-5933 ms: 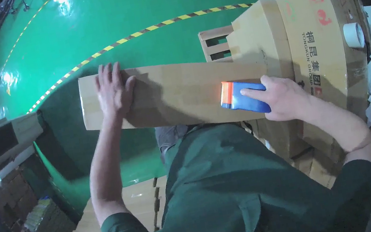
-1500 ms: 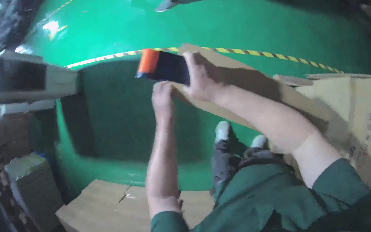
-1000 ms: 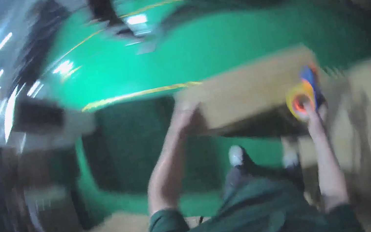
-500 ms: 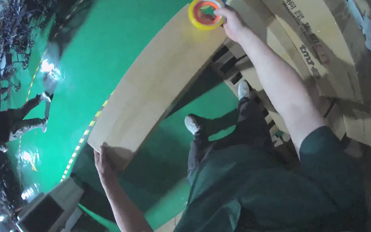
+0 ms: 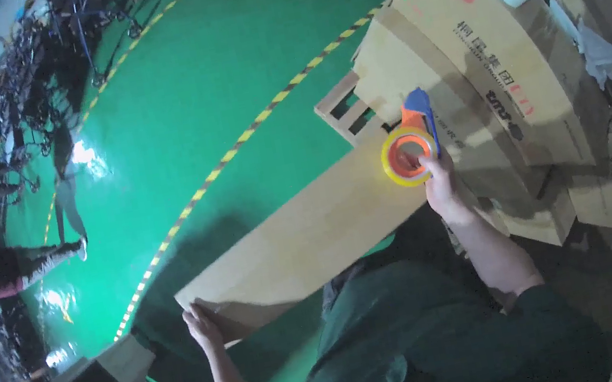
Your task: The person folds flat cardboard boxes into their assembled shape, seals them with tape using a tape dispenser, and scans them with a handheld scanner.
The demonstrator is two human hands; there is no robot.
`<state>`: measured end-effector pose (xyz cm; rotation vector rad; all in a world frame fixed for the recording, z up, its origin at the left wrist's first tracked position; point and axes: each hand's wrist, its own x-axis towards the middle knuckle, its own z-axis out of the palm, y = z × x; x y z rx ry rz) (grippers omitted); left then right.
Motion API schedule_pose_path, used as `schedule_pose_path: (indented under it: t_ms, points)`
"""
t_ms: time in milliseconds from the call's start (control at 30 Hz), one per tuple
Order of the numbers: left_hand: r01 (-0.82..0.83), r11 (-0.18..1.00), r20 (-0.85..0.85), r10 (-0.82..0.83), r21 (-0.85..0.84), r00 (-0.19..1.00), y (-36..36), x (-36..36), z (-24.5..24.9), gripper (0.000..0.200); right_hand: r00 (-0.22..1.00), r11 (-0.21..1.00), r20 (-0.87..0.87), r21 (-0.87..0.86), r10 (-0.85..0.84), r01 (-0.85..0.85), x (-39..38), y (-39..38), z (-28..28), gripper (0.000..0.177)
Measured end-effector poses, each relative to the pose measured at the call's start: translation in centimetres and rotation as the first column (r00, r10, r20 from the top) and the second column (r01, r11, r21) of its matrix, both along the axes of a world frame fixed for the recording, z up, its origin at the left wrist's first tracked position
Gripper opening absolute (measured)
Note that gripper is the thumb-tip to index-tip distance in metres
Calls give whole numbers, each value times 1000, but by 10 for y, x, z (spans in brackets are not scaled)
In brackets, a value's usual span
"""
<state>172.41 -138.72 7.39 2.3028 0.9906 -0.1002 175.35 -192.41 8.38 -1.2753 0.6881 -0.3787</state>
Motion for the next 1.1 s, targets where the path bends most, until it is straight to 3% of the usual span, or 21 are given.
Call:
schedule_pose_path:
  t_ms: [33, 100, 167, 233, 267, 300, 400, 433, 500, 600, 667, 733, 833, 933, 1033, 1100]
  points:
    - [11, 1000, -18, -11, 10, 1000, -10, 9, 7, 35, 1000, 1000, -9, -2, -17, 17, -3, 0, 5, 30]
    - [153, 986, 154, -161, 62, 975, -43, 49, 16, 35, 999, 986, -40, -161, 24, -30, 1, -6, 14, 37]
    - [272, 954, 268, -297, 128, 916, -70, 59, 26, 53, 989, 947, -133, -303, 64, -102, -16, -7, 19, 45]
    - [502, 844, 331, -426, -191, 842, -139, 99, 42, 49, 980, 865, -123, -461, 157, -197, -20, 0, 42, 49]
    - [540, 690, 336, -424, -482, 841, -177, 114, 46, 50, 965, 764, -185, -589, 188, -262, -21, 3, 55, 57]
    - [521, 464, 340, -421, -716, 841, -214, 130, 53, 52, 944, 639, -251, -695, 213, -329, -19, 6, 68, 66]
    - [373, -22, 329, -524, -928, 786, -286, 156, 70, 67, 906, 392, -300, -827, 297, -402, -9, 14, 85, 74]
    - [326, -107, 330, -545, -939, 771, -304, 160, 71, 73, 896, 345, -308, -843, 320, -413, -5, 13, 85, 76]
    - [251, -91, 265, -445, -964, 856, -326, 162, 69, 34, 868, 257, -335, -860, 367, -440, 0, 7, 82, 75]
    - [226, -22, 215, -409, -974, 887, -344, 167, 65, 18, 835, 181, -356, -868, 420, -461, 11, -12, 73, 79]
    - [263, 48, 219, -423, -964, 879, -351, 170, 62, 14, 826, 193, -365, -856, 429, -479, 16, -19, 69, 77]
    - [324, 112, 242, -452, -939, 859, -363, 174, 59, 23, 824, 219, -378, -840, 422, -497, 20, -26, 70, 73]
    - [448, 316, 260, -490, -837, 832, -380, 190, 51, 31, 812, 221, -428, -814, 396, -537, 25, -31, 73, 64]
    - [518, 383, 309, -487, -765, 817, -388, 220, 21, 30, 814, 40, -469, -858, 342, -511, 10, -27, 95, 73]
    - [427, 486, 215, -432, -762, 876, -397, 242, 2, 17, 782, -18, -560, -816, 273, -577, -17, -27, 126, 74]
    - [408, 467, 141, -507, -785, 850, -408, 237, -13, 16, 707, 0, -670, -726, 225, -688, -30, -23, 142, 75]
